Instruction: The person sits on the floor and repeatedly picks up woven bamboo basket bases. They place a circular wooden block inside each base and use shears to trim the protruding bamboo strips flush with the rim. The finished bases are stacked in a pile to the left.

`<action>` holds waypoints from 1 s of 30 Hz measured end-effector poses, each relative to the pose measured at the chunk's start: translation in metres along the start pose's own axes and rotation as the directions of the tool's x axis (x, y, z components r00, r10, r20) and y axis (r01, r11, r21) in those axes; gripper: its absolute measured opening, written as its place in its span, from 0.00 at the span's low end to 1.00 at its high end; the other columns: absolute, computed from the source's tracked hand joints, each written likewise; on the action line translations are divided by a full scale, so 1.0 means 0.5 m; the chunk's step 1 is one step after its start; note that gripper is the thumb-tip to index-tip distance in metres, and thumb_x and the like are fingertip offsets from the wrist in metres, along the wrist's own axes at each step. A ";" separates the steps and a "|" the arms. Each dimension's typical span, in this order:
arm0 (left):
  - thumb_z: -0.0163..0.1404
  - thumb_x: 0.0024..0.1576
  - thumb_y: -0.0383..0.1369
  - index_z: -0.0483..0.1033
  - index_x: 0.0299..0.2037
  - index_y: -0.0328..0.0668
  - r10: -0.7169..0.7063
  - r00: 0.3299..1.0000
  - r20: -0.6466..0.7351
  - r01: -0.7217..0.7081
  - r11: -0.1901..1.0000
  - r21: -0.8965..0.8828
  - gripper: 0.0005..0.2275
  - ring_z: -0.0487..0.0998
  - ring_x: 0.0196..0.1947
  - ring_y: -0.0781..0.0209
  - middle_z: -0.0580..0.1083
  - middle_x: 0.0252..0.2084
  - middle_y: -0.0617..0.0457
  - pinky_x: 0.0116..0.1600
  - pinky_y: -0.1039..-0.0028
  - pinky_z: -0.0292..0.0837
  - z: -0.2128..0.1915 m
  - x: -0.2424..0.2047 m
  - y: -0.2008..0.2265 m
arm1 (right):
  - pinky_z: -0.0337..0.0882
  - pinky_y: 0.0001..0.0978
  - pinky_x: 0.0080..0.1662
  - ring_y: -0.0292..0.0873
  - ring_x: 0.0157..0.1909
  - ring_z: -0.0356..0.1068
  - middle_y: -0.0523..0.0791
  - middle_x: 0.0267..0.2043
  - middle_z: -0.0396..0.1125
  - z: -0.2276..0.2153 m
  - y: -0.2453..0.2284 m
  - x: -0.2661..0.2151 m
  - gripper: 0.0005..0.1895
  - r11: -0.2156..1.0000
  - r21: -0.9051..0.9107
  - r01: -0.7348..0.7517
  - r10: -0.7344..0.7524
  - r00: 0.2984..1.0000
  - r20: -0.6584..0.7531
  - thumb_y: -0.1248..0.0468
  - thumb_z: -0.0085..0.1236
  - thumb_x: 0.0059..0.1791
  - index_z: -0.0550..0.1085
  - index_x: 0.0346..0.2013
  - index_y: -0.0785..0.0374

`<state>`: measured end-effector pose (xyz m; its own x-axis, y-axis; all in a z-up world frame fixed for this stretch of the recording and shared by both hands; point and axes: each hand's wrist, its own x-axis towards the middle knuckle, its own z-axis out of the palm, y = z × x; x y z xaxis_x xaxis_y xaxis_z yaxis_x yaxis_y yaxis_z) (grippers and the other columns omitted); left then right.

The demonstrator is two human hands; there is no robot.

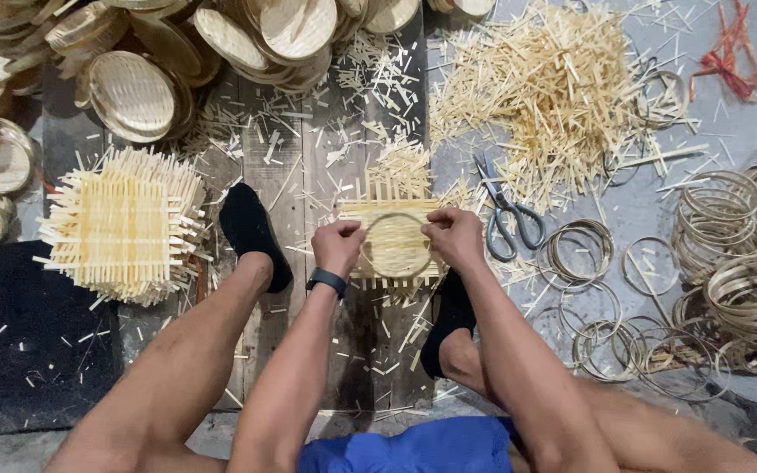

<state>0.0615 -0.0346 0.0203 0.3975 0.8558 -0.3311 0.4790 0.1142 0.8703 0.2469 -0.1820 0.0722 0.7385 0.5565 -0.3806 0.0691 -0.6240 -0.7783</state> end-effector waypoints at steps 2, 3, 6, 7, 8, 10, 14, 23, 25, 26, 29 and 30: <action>0.61 0.48 0.31 0.85 0.36 0.41 0.048 0.999 -0.017 -0.045 0.989 0.143 0.08 0.83 0.31 0.58 0.82 0.32 0.47 0.40 0.70 0.77 0.009 -0.002 -0.021 | 0.77 0.33 0.39 0.41 0.31 0.78 0.50 0.31 0.77 0.019 0.019 0.001 0.14 0.977 -0.165 0.138 -0.153 0.985 -0.080 0.65 0.68 0.41 0.82 0.40 0.68; 0.61 0.47 0.31 0.85 0.35 0.42 0.082 0.996 -0.034 -0.074 0.979 0.189 0.07 0.83 0.31 0.57 0.82 0.32 0.47 0.41 0.70 0.77 0.013 -0.005 -0.026 | 0.76 0.34 0.41 0.43 0.32 0.78 0.51 0.32 0.77 0.025 0.027 0.000 0.14 0.976 -0.173 0.134 -0.152 0.984 -0.097 0.65 0.68 0.41 0.82 0.40 0.66; 0.62 0.47 0.31 0.86 0.34 0.43 0.145 0.989 -0.032 -0.131 0.952 0.275 0.07 0.82 0.32 0.53 0.81 0.32 0.47 0.42 0.68 0.76 0.016 -0.004 -0.023 | 0.76 0.35 0.43 0.46 0.35 0.78 0.51 0.33 0.77 0.038 0.045 -0.011 0.14 0.978 -0.185 0.096 -0.122 0.983 -0.134 0.64 0.68 0.41 0.82 0.41 0.63; 0.62 0.47 0.31 0.86 0.34 0.43 0.161 0.987 -0.024 -0.147 0.944 0.294 0.07 0.82 0.32 0.52 0.81 0.32 0.47 0.42 0.67 0.76 0.015 -0.003 -0.017 | 0.76 0.35 0.44 0.46 0.35 0.78 0.51 0.33 0.77 0.037 0.045 -0.008 0.14 0.981 -0.182 0.074 -0.100 0.985 -0.139 0.63 0.68 0.41 0.83 0.40 0.62; 0.62 0.46 0.31 0.86 0.35 0.44 0.128 0.992 -0.023 -0.117 0.954 0.275 0.07 0.82 0.32 0.53 0.81 0.32 0.47 0.42 0.67 0.77 0.011 -0.007 -0.013 | 0.76 0.35 0.44 0.47 0.35 0.79 0.51 0.33 0.77 0.036 0.045 -0.007 0.14 0.982 -0.179 0.052 -0.078 0.987 -0.143 0.63 0.69 0.40 0.83 0.40 0.61; 0.63 0.46 0.31 0.86 0.36 0.44 0.072 0.997 -0.023 -0.065 0.970 0.233 0.08 0.83 0.31 0.54 0.81 0.32 0.48 0.41 0.67 0.77 0.008 -0.010 0.002 | 0.76 0.35 0.44 0.46 0.34 0.79 0.51 0.33 0.77 0.035 0.041 -0.004 0.12 0.980 -0.186 0.074 -0.103 0.983 -0.150 0.63 0.69 0.40 0.83 0.38 0.61; 0.62 0.45 0.31 0.85 0.38 0.45 0.040 0.998 -0.047 -0.028 0.971 0.237 0.10 0.84 0.33 0.56 0.82 0.32 0.47 0.44 0.69 0.79 0.007 -0.015 0.000 | 0.76 0.35 0.42 0.46 0.34 0.79 0.50 0.31 0.77 0.040 0.044 -0.008 0.12 0.982 -0.169 0.082 -0.112 0.979 -0.172 0.63 0.69 0.41 0.84 0.38 0.60; 0.62 0.45 0.29 0.86 0.36 0.44 0.014 1.000 -0.017 -0.011 0.980 0.198 0.09 0.84 0.32 0.57 0.82 0.31 0.49 0.42 0.71 0.78 0.018 0.014 -0.043 | 0.76 0.34 0.42 0.45 0.34 0.79 0.48 0.32 0.77 0.043 0.055 -0.005 0.12 0.989 -0.147 0.033 -0.056 0.986 -0.156 0.62 0.70 0.39 0.84 0.36 0.59; 0.62 0.43 0.30 0.86 0.35 0.44 -0.074 0.997 0.009 0.073 0.992 0.099 0.09 0.85 0.32 0.59 0.83 0.31 0.51 0.42 0.72 0.80 0.023 0.030 -0.062 | 0.76 0.34 0.43 0.45 0.35 0.79 0.49 0.32 0.77 0.044 0.065 -0.002 0.12 0.986 -0.159 0.058 -0.081 0.986 -0.144 0.62 0.71 0.39 0.84 0.36 0.59; 0.63 0.42 0.29 0.86 0.34 0.44 -0.067 0.998 -0.003 0.066 0.991 0.117 0.10 0.85 0.32 0.59 0.83 0.31 0.50 0.42 0.72 0.80 0.026 0.033 -0.071 | 0.76 0.34 0.43 0.45 0.35 0.79 0.49 0.33 0.77 0.042 0.069 0.001 0.12 0.983 -0.168 0.072 -0.095 0.986 -0.136 0.62 0.71 0.39 0.84 0.36 0.59; 0.66 0.38 0.29 0.87 0.33 0.44 -0.048 0.999 -0.012 0.050 0.987 0.153 0.11 0.85 0.33 0.60 0.83 0.32 0.50 0.43 0.73 0.79 0.025 0.051 -0.088 | 0.76 0.34 0.42 0.45 0.34 0.78 0.50 0.31 0.77 0.042 0.074 0.007 0.11 0.979 -0.194 0.061 -0.085 0.990 -0.116 0.63 0.71 0.40 0.84 0.36 0.59; 0.67 0.38 0.29 0.87 0.33 0.44 -0.054 0.999 0.005 0.052 0.987 0.152 0.11 0.85 0.33 0.60 0.83 0.32 0.50 0.44 0.73 0.79 0.024 0.055 -0.092 | 0.76 0.34 0.42 0.44 0.34 0.78 0.50 0.32 0.77 0.042 0.075 0.010 0.11 0.980 -0.190 0.066 -0.087 0.990 -0.107 0.63 0.71 0.40 0.84 0.36 0.60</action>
<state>0.0600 -0.0223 -0.0335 0.3750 0.8460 -0.3790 0.6128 0.0806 0.7861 0.2389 -0.1911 0.0305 0.7970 0.5470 -0.2560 0.2433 -0.6788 -0.6929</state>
